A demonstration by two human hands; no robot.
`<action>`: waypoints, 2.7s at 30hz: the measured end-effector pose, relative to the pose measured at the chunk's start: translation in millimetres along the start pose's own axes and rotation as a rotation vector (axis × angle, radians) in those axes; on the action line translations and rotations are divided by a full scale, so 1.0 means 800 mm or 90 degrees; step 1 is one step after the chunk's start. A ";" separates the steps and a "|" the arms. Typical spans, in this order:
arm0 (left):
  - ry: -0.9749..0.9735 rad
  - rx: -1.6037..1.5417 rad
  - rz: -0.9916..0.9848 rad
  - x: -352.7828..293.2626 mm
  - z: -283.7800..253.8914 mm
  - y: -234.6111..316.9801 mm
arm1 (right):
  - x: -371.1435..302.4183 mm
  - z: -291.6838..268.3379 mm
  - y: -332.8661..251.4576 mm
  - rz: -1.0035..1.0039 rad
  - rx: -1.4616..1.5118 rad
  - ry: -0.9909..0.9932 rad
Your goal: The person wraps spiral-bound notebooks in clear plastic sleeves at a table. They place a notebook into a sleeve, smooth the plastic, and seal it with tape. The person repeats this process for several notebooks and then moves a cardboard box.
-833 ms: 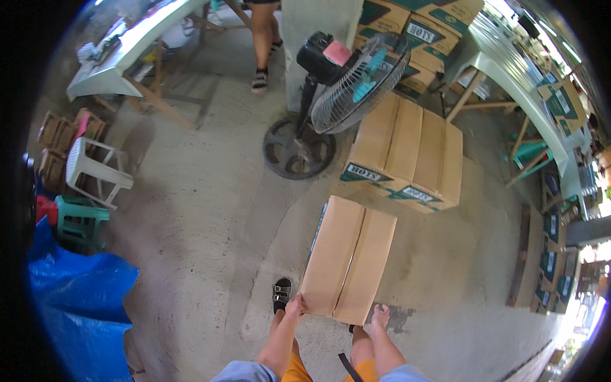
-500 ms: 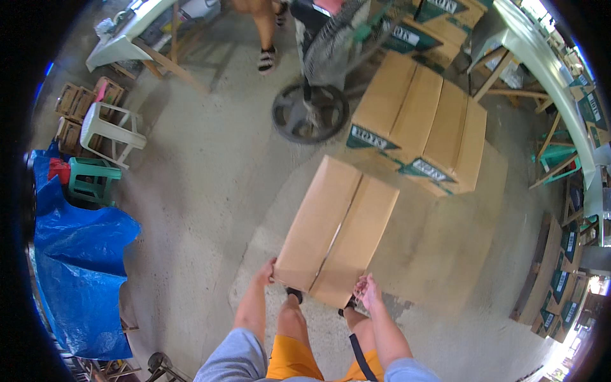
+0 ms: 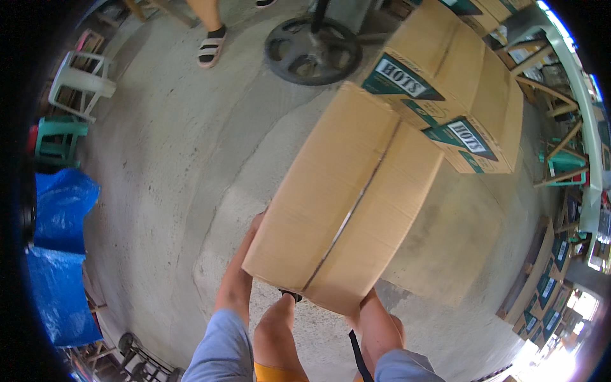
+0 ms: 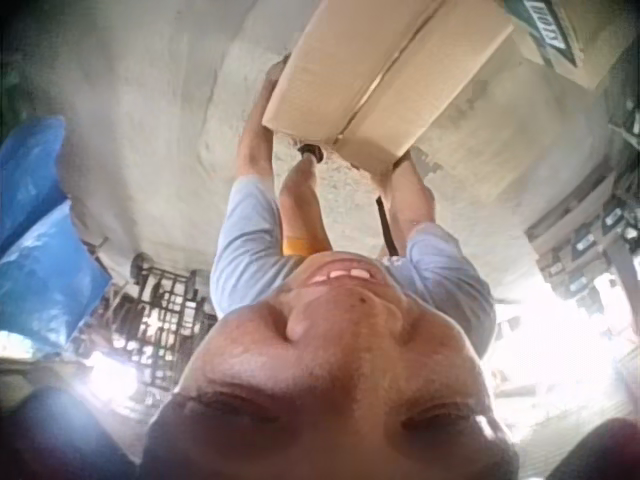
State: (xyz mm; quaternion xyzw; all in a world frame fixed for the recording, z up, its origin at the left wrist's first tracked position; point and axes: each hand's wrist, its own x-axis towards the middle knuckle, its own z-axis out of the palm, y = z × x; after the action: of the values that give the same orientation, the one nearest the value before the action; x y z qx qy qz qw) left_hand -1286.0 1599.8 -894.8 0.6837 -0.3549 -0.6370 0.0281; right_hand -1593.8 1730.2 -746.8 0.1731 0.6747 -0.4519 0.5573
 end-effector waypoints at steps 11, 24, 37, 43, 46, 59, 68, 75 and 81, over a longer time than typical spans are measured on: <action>-0.002 -0.264 -0.053 0.069 0.023 -0.087 | -0.024 0.007 -0.023 -0.083 -0.038 -0.098; -0.014 -0.066 0.041 -0.163 0.054 -0.007 | -0.072 -0.037 -0.078 -0.175 -0.075 -0.131; 0.004 -0.259 -0.174 -0.296 0.125 -0.119 | -0.162 -0.120 -0.122 -0.189 -0.064 -0.247; 0.059 -0.253 -0.234 -0.352 0.122 -0.065 | -0.191 -0.051 -0.169 -0.184 -0.061 -0.412; 0.042 -0.216 -0.182 -0.352 0.126 -0.041 | -0.195 -0.051 -0.195 -0.161 -0.075 -0.464; 0.371 -0.265 -0.050 -0.470 0.001 -0.070 | -0.275 0.088 -0.152 0.041 -0.038 -0.461; 0.412 -0.254 -0.136 -0.620 -0.275 0.012 | -0.472 0.251 -0.139 -0.121 -0.059 -0.477; 0.352 -0.135 -0.057 -0.713 -0.569 0.157 | -0.733 0.434 -0.114 -0.182 0.020 -0.627; 0.313 -0.062 -0.017 -0.683 -0.766 0.222 | -0.714 0.552 -0.066 -0.233 0.013 -0.482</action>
State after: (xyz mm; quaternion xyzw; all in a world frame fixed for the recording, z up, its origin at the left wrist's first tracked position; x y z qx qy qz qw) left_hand -784.9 1498.2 -227.6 0.8207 -0.2974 -0.4679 0.1382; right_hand -1187.5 1502.3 -193.0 -0.1220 0.4375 -0.5817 0.6748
